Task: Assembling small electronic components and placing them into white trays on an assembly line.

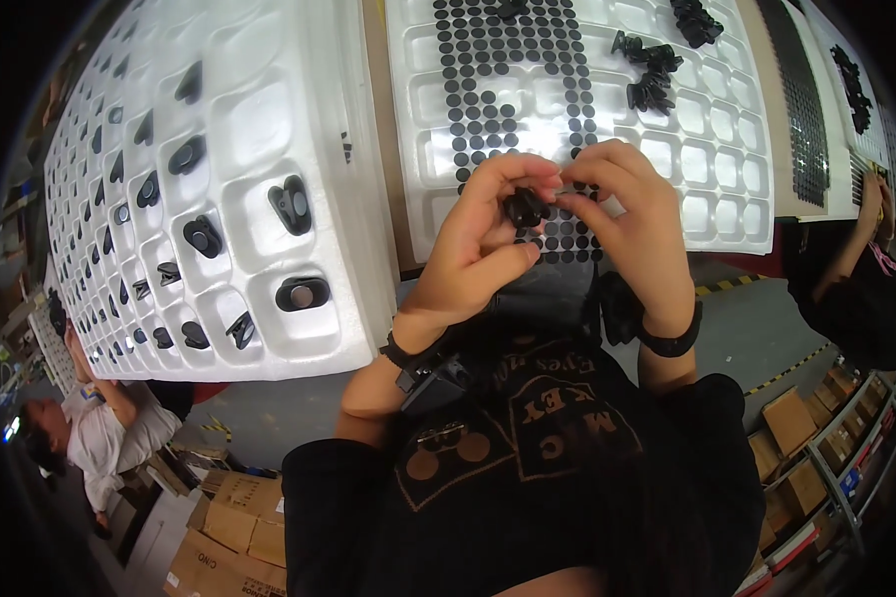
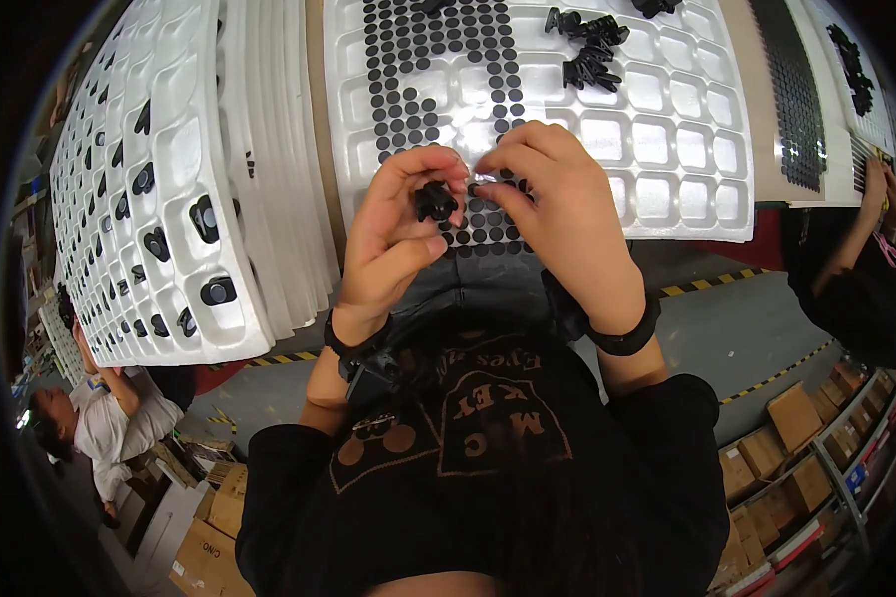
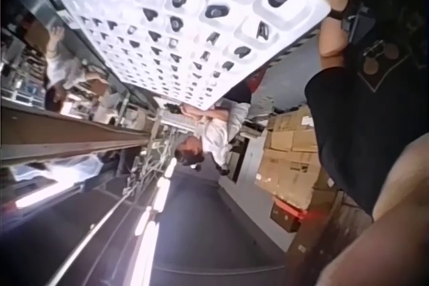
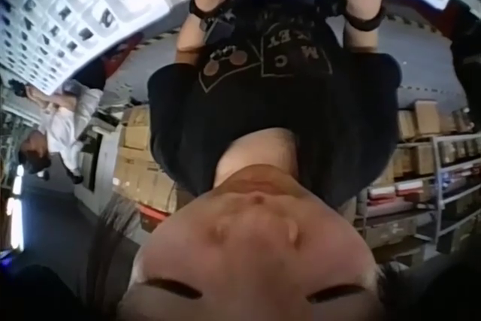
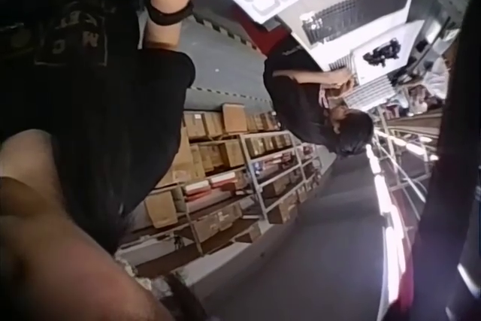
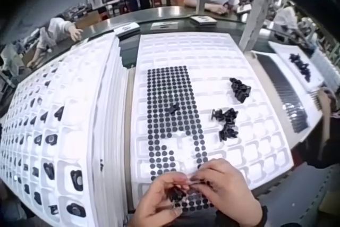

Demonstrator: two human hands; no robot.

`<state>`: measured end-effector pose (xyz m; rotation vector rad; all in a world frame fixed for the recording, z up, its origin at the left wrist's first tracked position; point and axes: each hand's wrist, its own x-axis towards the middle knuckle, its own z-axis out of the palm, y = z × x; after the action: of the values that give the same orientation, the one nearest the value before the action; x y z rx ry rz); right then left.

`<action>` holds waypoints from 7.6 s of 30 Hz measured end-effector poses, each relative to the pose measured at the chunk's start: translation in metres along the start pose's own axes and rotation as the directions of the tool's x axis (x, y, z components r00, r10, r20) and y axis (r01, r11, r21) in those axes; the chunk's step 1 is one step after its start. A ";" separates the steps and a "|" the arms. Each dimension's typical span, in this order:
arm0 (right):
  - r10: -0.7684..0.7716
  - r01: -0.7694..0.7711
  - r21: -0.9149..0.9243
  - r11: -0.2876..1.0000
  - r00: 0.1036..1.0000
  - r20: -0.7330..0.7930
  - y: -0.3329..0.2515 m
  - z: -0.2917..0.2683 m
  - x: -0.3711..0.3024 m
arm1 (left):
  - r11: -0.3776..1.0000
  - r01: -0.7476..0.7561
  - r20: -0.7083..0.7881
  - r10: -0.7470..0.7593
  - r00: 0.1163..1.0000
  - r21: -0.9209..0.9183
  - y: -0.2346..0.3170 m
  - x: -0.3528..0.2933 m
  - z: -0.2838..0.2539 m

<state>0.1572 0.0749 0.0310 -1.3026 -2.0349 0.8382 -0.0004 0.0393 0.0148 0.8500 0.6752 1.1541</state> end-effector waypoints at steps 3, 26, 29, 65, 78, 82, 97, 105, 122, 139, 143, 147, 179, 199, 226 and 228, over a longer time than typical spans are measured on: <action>-0.037 0.036 -0.034 0.999 0.999 -0.019 0.003 0.005 -0.002 | 1.000 -0.003 0.008 0.003 1.000 0.014 -0.004 0.001 -0.002; 0.009 -0.014 0.066 0.998 0.998 0.067 0.010 0.003 -0.007 | 1.000 0.014 -0.253 -0.010 0.967 0.013 -0.012 0.003 0.008; 0.121 -0.176 0.457 0.872 0.982 0.147 0.016 -0.003 -0.010 | 0.992 0.074 -0.261 -0.045 0.964 0.103 -0.014 -0.002 0.014; 0.432 -0.235 0.788 0.569 0.901 -0.044 0.000 0.033 -0.037 | 0.715 -0.166 -0.148 0.355 0.923 0.679 -0.061 -0.015 0.000; 0.333 -0.358 0.280 0.891 0.933 0.134 -0.001 0.003 -0.026 | 0.607 -0.261 -0.107 0.501 0.859 0.751 -0.048 0.000 0.017; 0.341 -0.377 0.404 0.833 0.926 0.162 0.002 -0.004 -0.024 | 0.581 -0.251 -0.081 0.484 0.871 0.775 -0.041 0.002 0.019; 0.388 -0.550 0.527 0.648 0.833 0.393 0.006 -0.025 -0.018 | 0.803 -0.045 -0.178 0.186 0.966 0.595 -0.021 -0.005 0.021; -0.070 0.015 -0.128 0.992 0.895 -0.440 0.005 -0.020 -0.006 | 0.968 0.025 -0.223 0.033 0.974 0.251 -0.004 -0.006 0.022; -0.117 0.108 -0.186 0.977 0.992 -0.040 0.004 0.023 -0.017 | 0.945 -0.084 -0.207 0.155 0.966 0.317 -0.017 -0.015 0.006; -0.214 0.214 -0.229 0.950 0.977 0.022 0.016 0.026 -0.024 | 0.922 -0.055 -0.234 0.155 0.960 0.383 -0.027 -0.022 0.001; -0.226 0.220 -0.179 0.959 0.974 -0.014 0.025 0.026 -0.031 | 0.929 -0.081 -0.215 0.168 0.962 0.362 -0.030 -0.022 0.000; -0.172 0.167 -0.086 0.982 0.983 -0.063 0.024 0.024 -0.032 | 0.988 -0.063 -0.294 0.104 0.950 0.144 -0.029 -0.021 0.000; -0.012 0.007 0.263 0.965 1.000 0.018 0.025 0.006 -0.019 | 0.953 0.020 -0.260 0.062 0.964 0.302 -0.030 -0.024 -0.008; -0.131 0.139 0.209 0.968 0.990 -0.050 0.008 0.038 -0.037 | 0.801 -0.249 -0.052 0.328 0.943 0.545 -0.052 -0.029 -0.025; 0.250 -0.186 0.294 0.938 0.948 -0.199 0.011 -0.018 -0.010 | 0.981 -0.014 -0.212 0.056 0.976 0.193 -0.007 -0.016 -0.002; -0.058 -0.036 -0.170 0.985 0.853 -0.519 0.015 -0.018 -0.001 | 0.984 -0.012 -0.211 0.050 0.976 0.176 -0.006 -0.016 -0.004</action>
<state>0.1795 0.0824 0.0309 -1.4230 -1.6935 0.2491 -0.0048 0.0240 0.0081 0.8920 0.9540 1.2394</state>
